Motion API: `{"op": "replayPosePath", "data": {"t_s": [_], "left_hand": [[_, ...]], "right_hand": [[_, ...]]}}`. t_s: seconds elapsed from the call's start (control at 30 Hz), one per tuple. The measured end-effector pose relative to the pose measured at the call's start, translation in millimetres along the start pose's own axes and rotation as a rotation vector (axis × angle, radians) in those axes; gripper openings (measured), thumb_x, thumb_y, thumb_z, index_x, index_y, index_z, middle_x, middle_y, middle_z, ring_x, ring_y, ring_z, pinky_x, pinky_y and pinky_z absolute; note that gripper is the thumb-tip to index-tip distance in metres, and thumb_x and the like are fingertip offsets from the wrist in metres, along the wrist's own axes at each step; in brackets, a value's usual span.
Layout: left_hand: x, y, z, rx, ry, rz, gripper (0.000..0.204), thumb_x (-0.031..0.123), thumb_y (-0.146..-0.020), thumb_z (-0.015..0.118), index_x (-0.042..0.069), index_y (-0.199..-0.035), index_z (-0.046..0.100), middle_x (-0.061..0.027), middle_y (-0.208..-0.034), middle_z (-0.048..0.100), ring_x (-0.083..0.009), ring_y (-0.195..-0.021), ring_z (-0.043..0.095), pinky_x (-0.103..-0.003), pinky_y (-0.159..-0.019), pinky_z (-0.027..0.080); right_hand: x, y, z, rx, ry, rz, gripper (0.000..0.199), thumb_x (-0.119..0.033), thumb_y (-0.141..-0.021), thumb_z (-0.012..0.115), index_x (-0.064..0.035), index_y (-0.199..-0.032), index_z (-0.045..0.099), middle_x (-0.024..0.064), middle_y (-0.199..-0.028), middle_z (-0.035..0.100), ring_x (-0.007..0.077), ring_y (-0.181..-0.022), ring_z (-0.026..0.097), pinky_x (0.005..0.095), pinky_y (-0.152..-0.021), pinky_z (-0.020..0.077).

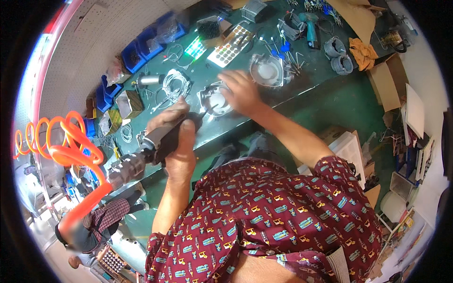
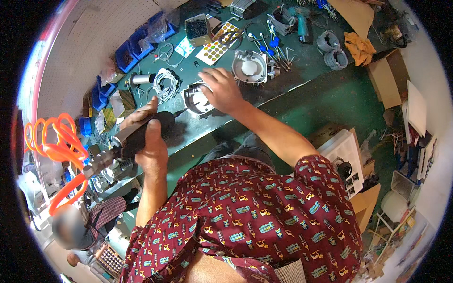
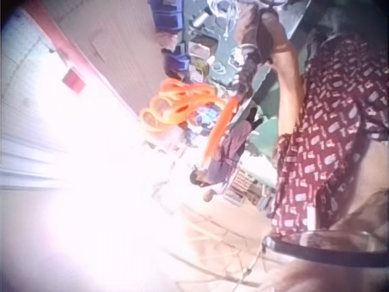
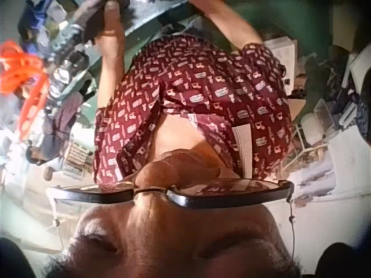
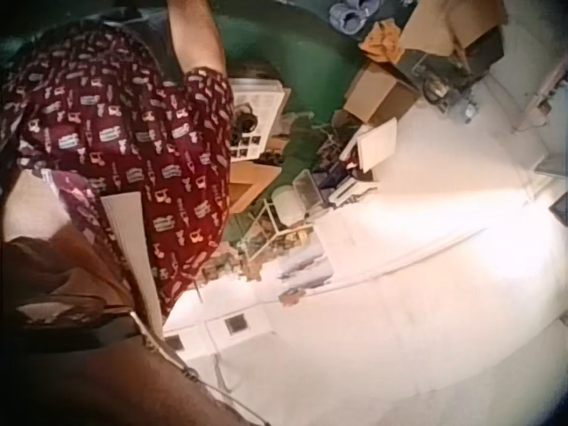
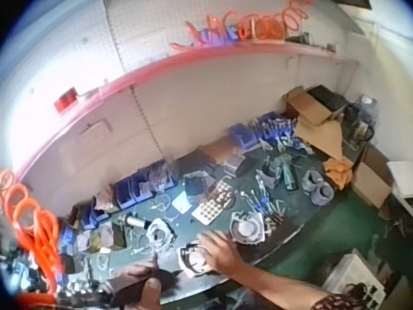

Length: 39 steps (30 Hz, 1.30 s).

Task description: The person assembles small electronic components on a workbench using a pneumatic screwdriver and a cordless drill. They handle multiple metal housings, fasteners, and wires, tightening screws and positioning parts one at a time.

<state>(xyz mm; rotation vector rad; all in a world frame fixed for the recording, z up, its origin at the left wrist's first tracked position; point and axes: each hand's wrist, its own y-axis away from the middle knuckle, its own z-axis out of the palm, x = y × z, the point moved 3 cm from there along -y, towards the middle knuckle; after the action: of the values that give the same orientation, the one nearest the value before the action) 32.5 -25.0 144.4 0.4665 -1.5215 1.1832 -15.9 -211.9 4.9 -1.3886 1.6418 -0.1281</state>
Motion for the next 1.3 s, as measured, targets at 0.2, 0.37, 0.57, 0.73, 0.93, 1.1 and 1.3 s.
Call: {"op": "replayPosePath", "data": {"t_s": [0.2,0.37,0.57,0.73,0.93,1.1,1.3], "left_hand": [[18.3,-14.3,-17.6,0.044,-0.080,0.004,0.025,0.008,-0.090,0.071,0.001,-0.106,0.054,-0.0173,-0.105,0.065,-0.0281,-0.103,0.064,-0.060,-0.109,0.043],[24.2,-4.6,-21.0,0.050,-0.054,-0.103,0.028,0.008,-0.089,0.071,0.001,-0.109,0.053,-0.0155,-0.107,0.064,-0.0274,-0.107,0.062,-0.059,-0.112,0.040],[30.5,11.1,-42.2,0.042,-0.241,-0.164,0.029,0.010,-0.088,0.072,0.004,-0.110,0.053,-0.0159,-0.108,0.063,-0.0298,-0.108,0.064,-0.063,-0.108,0.044],[37.3,8.0,-60.7,0.016,-0.100,-0.165,0.028,0.008,-0.087,0.072,0.005,-0.109,0.055,-0.0136,-0.107,0.064,-0.0295,-0.108,0.064,-0.063,-0.111,0.040],[35.6,2.8,-67.3,0.116,0.047,-0.179,0.028,0.010,-0.090,0.070,0.004,-0.109,0.050,-0.0150,-0.105,0.060,-0.0293,-0.108,0.062,-0.059,-0.111,0.042],[19.4,-12.4,-86.7,0.182,0.300,-0.283,0.028,0.007,-0.088,0.068,0.007,-0.112,0.053,-0.0119,-0.108,0.060,-0.0284,-0.110,0.061,-0.059,-0.113,0.042],[13.2,-32.8,-64.7,0.217,0.419,-0.308,0.023,0.011,-0.091,0.066,0.007,-0.112,0.059,-0.0112,-0.109,0.063,-0.0242,-0.111,0.061,-0.055,-0.114,0.042]], "right_hand": [[-12.3,118.8,-21.1,-0.326,-0.243,0.198,0.016,-0.017,-0.085,0.074,-0.0050,-0.096,0.072,0.0138,-0.091,0.070,0.0349,-0.078,0.067,0.0453,-0.068,0.0535],[15.6,189.5,68.3,-0.290,-0.162,0.923,0.030,-0.028,-0.080,0.079,0.0000,-0.086,0.071,0.0220,-0.084,0.071,0.0383,-0.080,0.070,0.0476,-0.069,0.0536],[19.4,188.6,115.5,-0.245,0.122,1.372,0.044,-0.041,-0.072,0.083,0.0014,-0.074,0.073,0.0256,-0.083,0.072,0.0442,-0.084,0.071,0.0516,-0.077,0.0568],[17.4,196.2,129.1,-0.256,0.188,1.395,0.045,-0.043,-0.076,0.078,0.0005,-0.084,0.073,0.0252,-0.092,0.072,0.0453,-0.082,0.069,0.0510,-0.076,0.0575],[-15.0,182.4,40.8,-0.151,-0.541,1.341,0.021,-0.016,-0.084,0.073,0.0024,-0.091,0.068,0.0121,-0.082,0.070,0.0217,-0.067,0.070,0.0362,-0.057,0.0581],[-81.5,110.5,-7.1,0.112,-0.999,1.321,0.015,-0.006,-0.098,0.062,0.0041,-0.108,0.063,0.0098,-0.092,0.069,0.0182,-0.080,0.070,0.0318,-0.069,0.0624],[-72.8,58.2,-20.1,0.252,-1.419,1.312,0.018,-0.010,-0.098,0.065,-0.0002,-0.113,0.062,0.0090,-0.106,0.069,0.0200,-0.093,0.070,0.0338,-0.079,0.0630]]}}
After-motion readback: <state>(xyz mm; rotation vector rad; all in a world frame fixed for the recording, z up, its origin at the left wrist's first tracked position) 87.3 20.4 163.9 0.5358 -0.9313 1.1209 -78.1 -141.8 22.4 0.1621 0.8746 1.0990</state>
